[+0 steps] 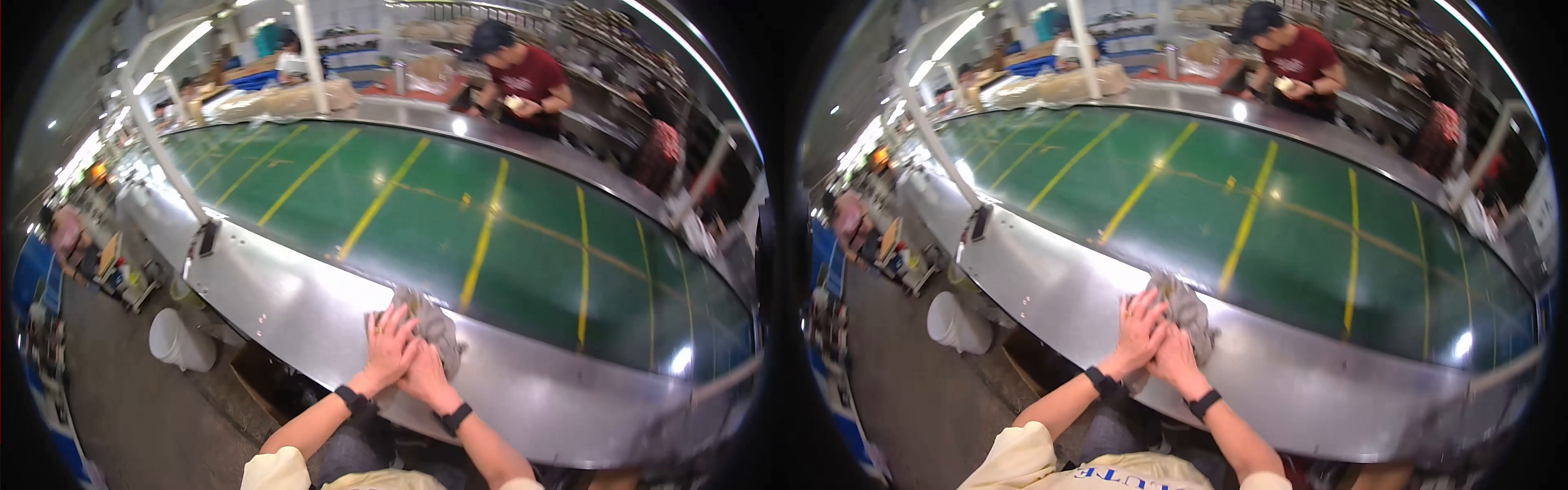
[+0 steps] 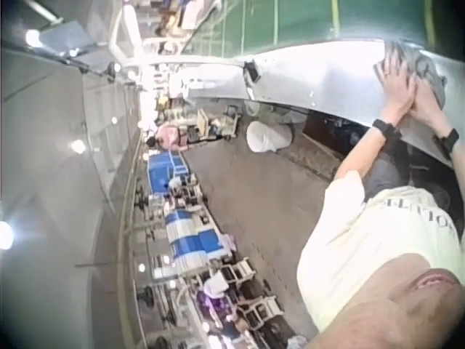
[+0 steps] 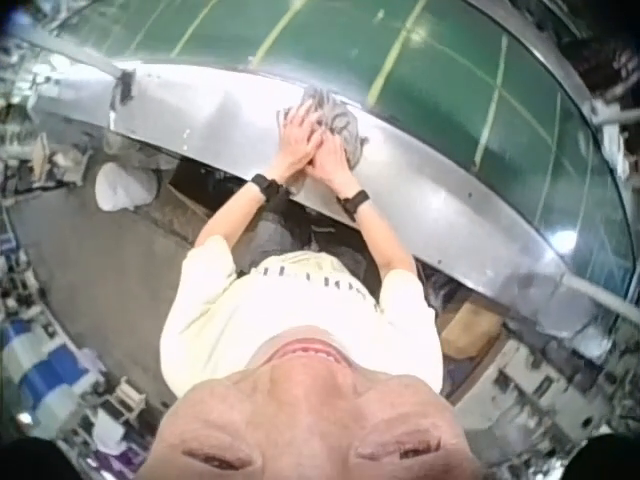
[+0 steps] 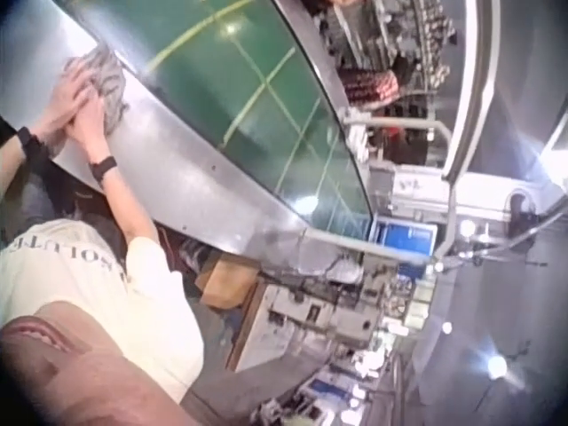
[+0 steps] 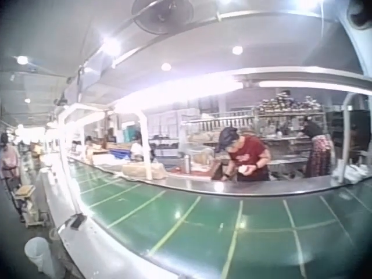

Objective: Wiping down a conveyor belt surface and interacting with coworkers in a manufacturing environment.

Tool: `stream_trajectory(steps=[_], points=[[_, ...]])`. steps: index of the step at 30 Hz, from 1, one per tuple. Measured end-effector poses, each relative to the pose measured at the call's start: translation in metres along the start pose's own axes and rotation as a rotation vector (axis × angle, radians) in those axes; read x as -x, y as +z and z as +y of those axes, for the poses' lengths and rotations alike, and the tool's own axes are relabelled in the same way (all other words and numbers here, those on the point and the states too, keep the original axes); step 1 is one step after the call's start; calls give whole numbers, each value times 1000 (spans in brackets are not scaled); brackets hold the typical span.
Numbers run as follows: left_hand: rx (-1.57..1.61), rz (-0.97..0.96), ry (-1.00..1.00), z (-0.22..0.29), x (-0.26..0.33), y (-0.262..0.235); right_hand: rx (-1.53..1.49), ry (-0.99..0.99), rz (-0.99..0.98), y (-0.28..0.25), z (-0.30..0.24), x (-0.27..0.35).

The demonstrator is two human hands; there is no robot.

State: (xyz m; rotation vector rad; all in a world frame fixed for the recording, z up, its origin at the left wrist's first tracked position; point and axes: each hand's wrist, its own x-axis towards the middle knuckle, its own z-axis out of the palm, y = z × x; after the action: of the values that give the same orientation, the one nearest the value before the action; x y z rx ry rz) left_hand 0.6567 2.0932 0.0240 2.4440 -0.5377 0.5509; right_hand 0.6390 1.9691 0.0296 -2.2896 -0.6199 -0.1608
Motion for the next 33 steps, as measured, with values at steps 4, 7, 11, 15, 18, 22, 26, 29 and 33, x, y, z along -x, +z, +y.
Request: stream_trajectory(steps=[4,7,11,15,18,22,26,29,33], points=[[93,46,-11,28,-7,-1,193,-49,172,-25,-11,59],[81,31,20,28,-9,-3,235,141,304,-46,-18,127],[-144,-182,109,35,-22,16,366,361,378,-72,-1,193],[-211,-383,-132,39,-15,22,448,409,428,-87,18,232],[-161,-442,132,44,8,10,453,441,393,-90,35,238],[-179,-191,156,-25,14,-16,511,366,348,-64,24,207],[-351,84,-135,-143,-1,-57,582,363,360,-47,34,214],[-454,69,-519,-211,-5,-98,637,395,421,-46,31,216],[-577,30,-867,-282,-6,-133,658,419,426,-42,32,223]])
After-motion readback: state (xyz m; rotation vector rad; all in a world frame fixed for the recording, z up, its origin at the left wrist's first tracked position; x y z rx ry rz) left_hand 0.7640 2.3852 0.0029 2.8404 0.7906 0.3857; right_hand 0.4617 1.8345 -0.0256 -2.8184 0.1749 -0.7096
